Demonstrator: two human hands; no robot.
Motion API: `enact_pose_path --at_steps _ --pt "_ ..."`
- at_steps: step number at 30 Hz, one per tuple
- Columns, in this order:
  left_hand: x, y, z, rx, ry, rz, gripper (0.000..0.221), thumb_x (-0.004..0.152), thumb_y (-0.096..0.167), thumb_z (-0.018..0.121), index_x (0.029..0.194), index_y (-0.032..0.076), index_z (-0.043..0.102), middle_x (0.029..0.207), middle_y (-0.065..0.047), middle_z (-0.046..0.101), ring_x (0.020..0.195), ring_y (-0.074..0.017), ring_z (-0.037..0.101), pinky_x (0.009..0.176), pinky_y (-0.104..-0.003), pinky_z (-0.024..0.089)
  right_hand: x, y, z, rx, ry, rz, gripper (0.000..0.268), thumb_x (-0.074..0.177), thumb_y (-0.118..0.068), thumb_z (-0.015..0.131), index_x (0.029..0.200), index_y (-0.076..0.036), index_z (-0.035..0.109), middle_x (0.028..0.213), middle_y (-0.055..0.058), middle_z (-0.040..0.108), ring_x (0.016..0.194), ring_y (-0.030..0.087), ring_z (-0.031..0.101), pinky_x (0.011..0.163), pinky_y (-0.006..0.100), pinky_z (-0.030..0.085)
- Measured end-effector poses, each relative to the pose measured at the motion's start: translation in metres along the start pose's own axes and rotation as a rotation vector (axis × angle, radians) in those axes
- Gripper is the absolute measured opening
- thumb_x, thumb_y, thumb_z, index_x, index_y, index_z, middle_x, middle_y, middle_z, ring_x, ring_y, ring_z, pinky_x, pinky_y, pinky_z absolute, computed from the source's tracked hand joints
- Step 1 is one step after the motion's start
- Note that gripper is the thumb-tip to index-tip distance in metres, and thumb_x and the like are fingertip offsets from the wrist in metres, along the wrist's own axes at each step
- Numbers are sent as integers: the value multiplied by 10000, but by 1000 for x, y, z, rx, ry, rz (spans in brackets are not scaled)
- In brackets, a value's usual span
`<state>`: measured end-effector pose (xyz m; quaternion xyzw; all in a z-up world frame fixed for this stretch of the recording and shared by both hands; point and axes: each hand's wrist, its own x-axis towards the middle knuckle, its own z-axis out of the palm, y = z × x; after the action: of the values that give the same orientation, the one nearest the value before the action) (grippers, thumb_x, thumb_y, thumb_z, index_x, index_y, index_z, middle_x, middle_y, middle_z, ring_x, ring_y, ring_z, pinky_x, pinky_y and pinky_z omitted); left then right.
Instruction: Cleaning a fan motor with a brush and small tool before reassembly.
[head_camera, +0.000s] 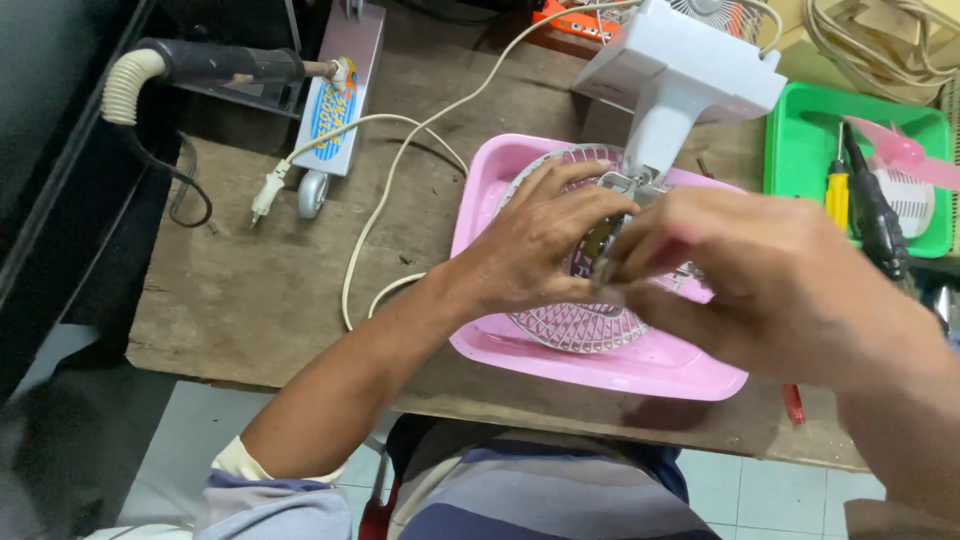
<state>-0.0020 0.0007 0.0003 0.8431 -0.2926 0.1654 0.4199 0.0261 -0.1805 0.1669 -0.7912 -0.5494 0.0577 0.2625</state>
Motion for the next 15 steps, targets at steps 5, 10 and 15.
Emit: enact_pose_path --at_steps 5,10,15 --pt "1 -2 3 31 -25 -30 869 715 535 934 1349 106 523 1336 -67 652 1414 -341 428 1198 -586 290 -7 19 0 -558 55 -26 171 1093 -176 781 995 -97 665 870 30 686 741 179 646 510 353 500" --pt "1 2 -1 -8 -17 -18 730 798 506 863 1342 152 530 1330 -36 661 1425 -358 437 1189 -599 296 -4 6 2 -241 -37 4 109 985 -187 696 949 -103 637 859 12 656 677 176 598 536 344 458" --pt "3 3 -2 3 -64 -44 805 760 551 878 1338 115 527 1337 -53 641 1435 -341 408 1203 -600 269 -10 21 -8 -449 90 24 148 1048 -124 805 1098 -62 680 947 22 729 870 180 705 623 321 498"
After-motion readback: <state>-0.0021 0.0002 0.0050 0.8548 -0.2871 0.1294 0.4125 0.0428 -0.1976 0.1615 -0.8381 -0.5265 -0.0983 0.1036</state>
